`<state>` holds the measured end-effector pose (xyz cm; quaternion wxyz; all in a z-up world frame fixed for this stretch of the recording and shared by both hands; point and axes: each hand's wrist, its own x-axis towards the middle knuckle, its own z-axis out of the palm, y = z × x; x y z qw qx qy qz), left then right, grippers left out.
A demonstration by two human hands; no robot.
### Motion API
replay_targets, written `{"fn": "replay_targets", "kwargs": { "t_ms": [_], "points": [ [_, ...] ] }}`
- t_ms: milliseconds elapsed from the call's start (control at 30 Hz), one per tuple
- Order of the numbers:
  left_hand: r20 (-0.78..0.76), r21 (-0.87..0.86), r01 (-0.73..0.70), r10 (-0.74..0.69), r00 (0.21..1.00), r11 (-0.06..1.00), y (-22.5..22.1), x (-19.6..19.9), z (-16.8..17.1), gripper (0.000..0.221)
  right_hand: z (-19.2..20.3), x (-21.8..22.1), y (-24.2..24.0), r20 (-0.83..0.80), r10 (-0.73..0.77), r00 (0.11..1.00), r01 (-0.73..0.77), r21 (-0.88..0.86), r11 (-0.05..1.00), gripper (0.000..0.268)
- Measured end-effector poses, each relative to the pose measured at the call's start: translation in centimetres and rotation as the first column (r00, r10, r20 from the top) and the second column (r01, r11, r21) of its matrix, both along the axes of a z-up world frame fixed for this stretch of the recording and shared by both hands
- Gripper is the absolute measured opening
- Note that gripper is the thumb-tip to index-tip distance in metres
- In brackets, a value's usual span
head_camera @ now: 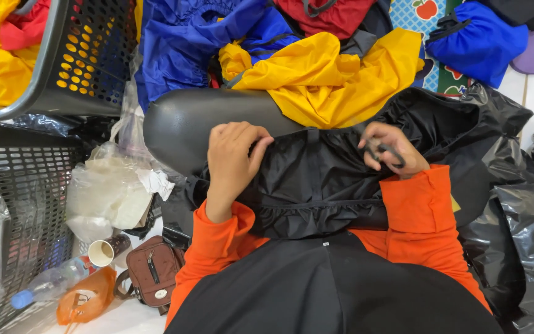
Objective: Folding a red fabric component, placing it in a plastic bag, and then cleaning and trimming a black fabric seat cover.
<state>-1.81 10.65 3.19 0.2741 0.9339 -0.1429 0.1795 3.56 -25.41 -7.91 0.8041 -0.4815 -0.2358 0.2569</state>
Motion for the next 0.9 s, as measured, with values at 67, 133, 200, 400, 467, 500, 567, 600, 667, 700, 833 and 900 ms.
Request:
{"fn": "replay_targets", "kwargs": {
  "t_ms": [67, 133, 200, 400, 467, 500, 567, 600, 667, 700, 833, 900],
  "points": [
    [-0.034, -0.063, 0.048, -0.05, 0.998, 0.997, -0.6, 0.3, -0.1, 0.012, -1.2, -0.1, -0.3, -0.005, -0.1, 0.995, 0.1, 0.052, 0.994, 0.067],
    [-0.105, -0.169, 0.156, -0.175, 0.979, 0.973, -2.0, 0.6, -0.2, 0.011, -1.2, -0.8, -0.3, -0.063, -0.248, 0.967, 0.256, 0.181, 0.95, 0.087],
    [-0.081, -0.167, 0.226, -0.242, 0.967, 0.96, -3.8, 1.0, -0.3, 0.01, 0.8, -2.0, 2.3, 0.043, -0.332, 0.942, 0.33, 0.042, 0.943, 0.078],
    [0.062, -0.01, 0.411, -0.41, 0.91, 0.911, -6.6, 1.7, -0.4, 0.01, 5.6, -2.4, 7.5, 0.715, -0.205, 0.668, 0.562, -0.305, 0.769, 0.045],
    [0.08, 0.045, 0.411, -0.413, 0.907, 0.911, -5.5, 1.7, 1.0, 0.009, 3.4, -2.4, 6.0, 0.685, -0.21, 0.698, 0.546, -0.318, 0.775, 0.035],
    [0.01, 0.052, 0.402, -0.403, 0.915, 0.914, -4.5, 1.5, 1.7, 0.012, 2.4, -2.4, 4.8, 0.58, -0.272, 0.768, 0.531, -0.339, 0.777, 0.037],
    [-0.063, 0.06, 0.396, -0.393, 0.917, 0.916, -2.7, 0.8, 2.7, 0.018, 1.0, -2.2, 2.9, 0.461, -0.333, 0.822, 0.516, -0.357, 0.779, 0.039],
    [-0.17, 0.079, 0.358, -0.342, 0.924, 0.93, -1.8, 0.1, 3.0, 0.022, 0.4, -2.0, 2.2, 0.378, -0.403, 0.833, 0.528, -0.329, 0.783, 0.04],
    [-0.277, 0.105, 0.322, -0.283, 0.918, 0.941, -0.2, -1.2, 3.6, 0.029, -0.6, -1.8, 1.4, 0.286, -0.467, 0.837, 0.541, -0.3, 0.786, 0.042],
    [-0.303, 0.088, 0.289, -0.25, 0.92, 0.953, 0.5, -1.8, 4.0, 0.036, -1.1, -1.8, 1.3, 0.223, -0.501, 0.836, 0.545, -0.238, 0.804, 0.041],
    [-0.378, -0.024, 0.189, -0.184, 0.907, 0.982, 2.5, -3.1, 7.3, 0.046, -1.5, -1.5, 1.4, 0.162, -0.587, 0.793, 0.608, -0.162, 0.777, 0.039],
    [-0.397, -0.092, 0.175, -0.197, 0.896, 0.98, 3.9, -3.3, 7.4, 0.039, -1.0, -1.1, 1.0, 0.16, -0.63, 0.76, 0.649, -0.14, 0.747, 0.041]
  ]
}}
